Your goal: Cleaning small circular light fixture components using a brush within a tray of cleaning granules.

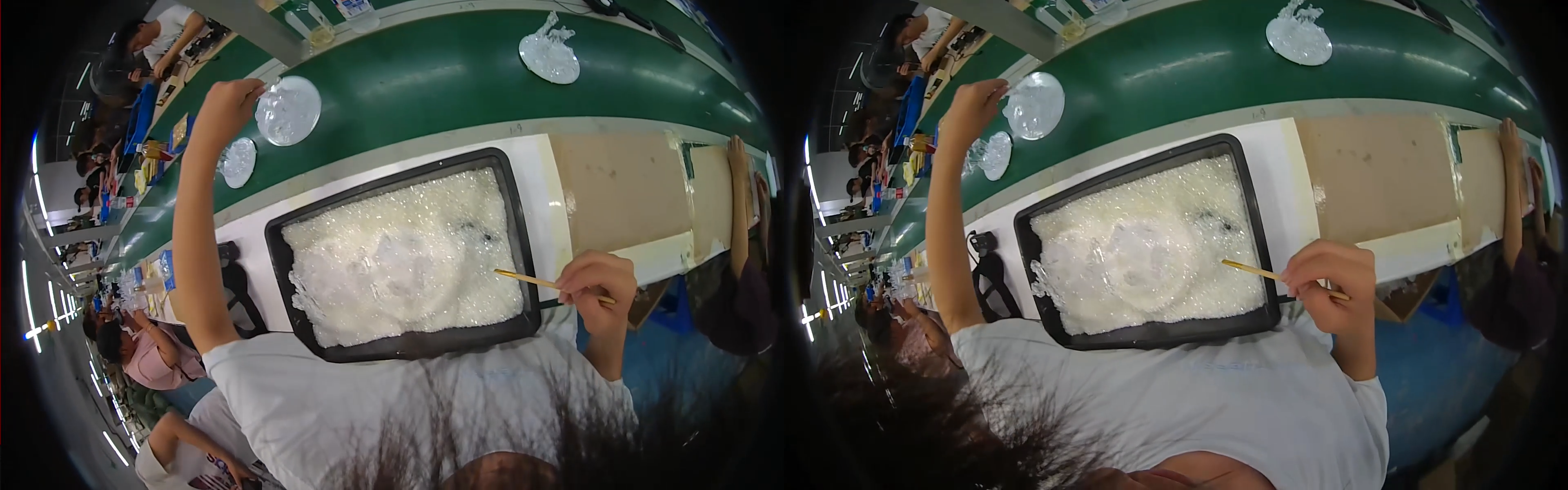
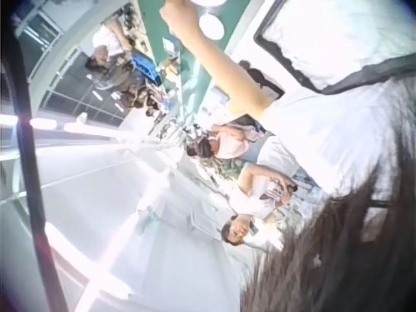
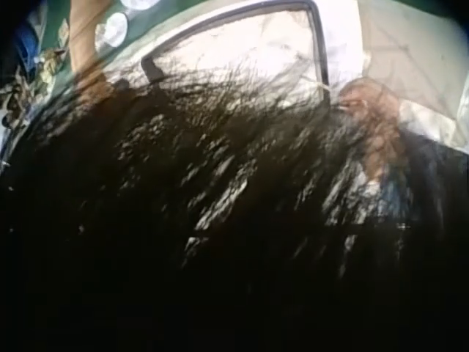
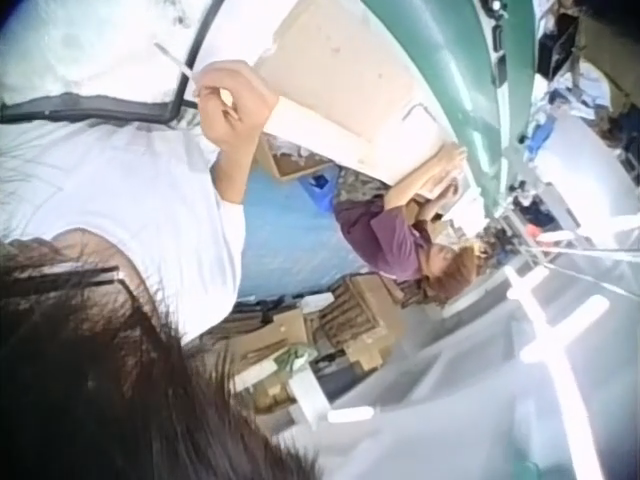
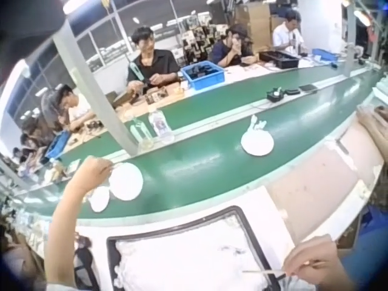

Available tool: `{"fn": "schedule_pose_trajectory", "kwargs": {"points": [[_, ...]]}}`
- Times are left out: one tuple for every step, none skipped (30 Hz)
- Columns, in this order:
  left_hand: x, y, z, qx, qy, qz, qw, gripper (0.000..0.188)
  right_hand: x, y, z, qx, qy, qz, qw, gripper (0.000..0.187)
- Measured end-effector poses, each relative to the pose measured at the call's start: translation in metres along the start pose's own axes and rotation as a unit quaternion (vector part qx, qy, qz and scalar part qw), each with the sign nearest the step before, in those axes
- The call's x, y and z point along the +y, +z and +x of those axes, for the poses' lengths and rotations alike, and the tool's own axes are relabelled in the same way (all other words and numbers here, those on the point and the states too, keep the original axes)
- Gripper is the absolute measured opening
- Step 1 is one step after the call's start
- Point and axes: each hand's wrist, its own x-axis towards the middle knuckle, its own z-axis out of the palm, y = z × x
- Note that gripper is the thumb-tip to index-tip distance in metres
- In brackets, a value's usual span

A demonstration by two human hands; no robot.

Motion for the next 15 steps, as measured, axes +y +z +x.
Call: {"fn": "schedule_pose_trajectory", "kwargs": {"points": [[0.03, -0.008, 0.0, 0.024, -0.007, -0.011, 1.0, 0.018, -0.003, 0.0, -0.001, -0.008, 0.011, -0.008, 1.0, 0.025], [0.063, -0.02, -0.004, 0.049, -0.017, -0.019, 0.998, 0.019, -0.007, -0.001, -0.001, -0.009, 0.016, -0.011, 1.0, 0.025], [0.096, -0.032, -0.007, 0.039, -0.046, -0.043, 0.997, 0.018, -0.008, -0.002, -0.001, -0.046, 0.016, -0.02, 0.999, 0.025], [0.126, -0.043, -0.015, 0.03, -0.079, -0.062, 0.995, 0.017, -0.01, -0.002, -0.001, -0.087, 0.011, -0.023, 0.996, 0.025], [0.148, -0.045, -0.021, 0.043, -0.029, -0.061, 0.997, 0.016, -0.011, 0.0, 0.0, -0.091, 0.013, -0.025, 0.995, 0.025], [0.169, -0.046, -0.028, 0.054, 0.019, -0.058, 0.997, 0.016, -0.011, 0.003, 0.001, -0.136, -0.003, -0.031, 0.99, 0.023], [0.191, -0.038, -0.031, 0.058, 0.049, -0.089, 0.993, 0.017, -0.008, 0.006, 0.0, -0.177, -0.012, -0.044, 0.983, 0.022], [0.212, -0.037, -0.038, 0.059, 0.072, -0.111, 0.989, 0.019, -0.006, 0.011, -0.001, -0.181, -0.011, -0.041, 0.983, 0.022], [0.229, -0.027, -0.041, 0.067, 0.104, -0.123, 0.985, 0.017, -0.005, 0.015, -0.002, -0.21, -0.017, -0.055, 0.976, 0.019], [0.244, -0.02, -0.042, 0.076, 0.138, -0.133, 0.978, 0.015, -0.007, 0.016, -0.004, -0.237, -0.025, -0.069, 0.969, 0.017], [0.255, -0.015, -0.043, 0.077, 0.136, -0.134, 0.979, 0.015, -0.007, 0.019, -0.006, -0.239, -0.026, -0.07, 0.968, 0.017], [0.265, -0.011, -0.045, 0.041, 0.153, -0.131, 0.979, 0.018, -0.007, 0.022, -0.007, -0.249, -0.038, -0.07, 0.965, 0.018], [0.272, -0.007, -0.047, 0.006, 0.168, -0.128, 0.977, 0.021, -0.006, 0.025, -0.009, -0.259, -0.052, -0.07, 0.962, 0.02], [0.276, -0.002, -0.048, 0.008, 0.165, -0.128, 0.978, 0.021, -0.004, 0.028, -0.012, -0.263, -0.053, -0.071, 0.961, 0.02], [0.277, 0.004, -0.047, 0.039, 0.177, -0.139, 0.974, 0.02, -0.002, 0.03, -0.015, -0.261, -0.054, -0.074, 0.961, 0.019]]}}
